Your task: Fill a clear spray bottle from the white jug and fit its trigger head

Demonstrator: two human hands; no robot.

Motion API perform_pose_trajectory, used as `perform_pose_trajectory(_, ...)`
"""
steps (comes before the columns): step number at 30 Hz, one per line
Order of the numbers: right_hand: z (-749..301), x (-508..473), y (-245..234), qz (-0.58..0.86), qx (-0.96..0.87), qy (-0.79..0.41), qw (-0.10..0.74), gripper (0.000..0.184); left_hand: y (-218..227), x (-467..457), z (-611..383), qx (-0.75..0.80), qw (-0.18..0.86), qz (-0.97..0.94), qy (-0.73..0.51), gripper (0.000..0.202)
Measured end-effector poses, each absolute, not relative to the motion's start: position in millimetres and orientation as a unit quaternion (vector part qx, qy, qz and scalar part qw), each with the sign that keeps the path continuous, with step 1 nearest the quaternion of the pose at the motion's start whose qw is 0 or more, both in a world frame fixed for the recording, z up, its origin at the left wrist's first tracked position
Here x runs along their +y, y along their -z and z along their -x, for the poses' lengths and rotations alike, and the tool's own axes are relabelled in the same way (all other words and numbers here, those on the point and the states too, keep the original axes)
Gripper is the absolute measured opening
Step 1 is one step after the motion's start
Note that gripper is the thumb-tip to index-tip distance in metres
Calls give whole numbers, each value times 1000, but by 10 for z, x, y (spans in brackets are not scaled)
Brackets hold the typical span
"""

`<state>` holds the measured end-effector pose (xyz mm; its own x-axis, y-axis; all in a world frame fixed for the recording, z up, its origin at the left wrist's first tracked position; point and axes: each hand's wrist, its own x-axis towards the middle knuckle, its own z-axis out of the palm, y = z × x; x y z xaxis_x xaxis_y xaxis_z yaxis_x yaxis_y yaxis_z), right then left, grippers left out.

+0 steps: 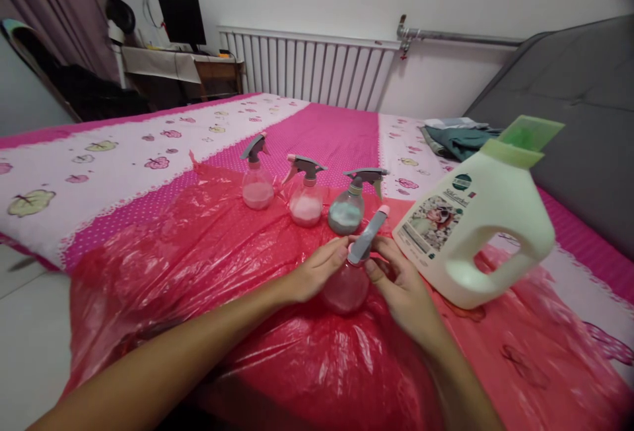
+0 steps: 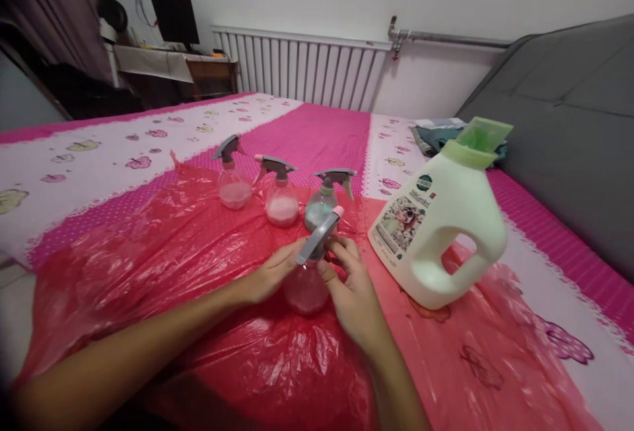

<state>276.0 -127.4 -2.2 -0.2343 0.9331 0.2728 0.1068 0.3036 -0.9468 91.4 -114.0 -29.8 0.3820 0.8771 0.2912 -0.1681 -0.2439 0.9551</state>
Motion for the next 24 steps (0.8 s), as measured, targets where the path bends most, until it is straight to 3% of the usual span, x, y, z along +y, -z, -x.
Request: perform_pose_trajectory(24, -2755, -1288, -31, 420, -679, -374, 472, 42, 354, -1123, -889, 278, 549, -628, -477, 61)
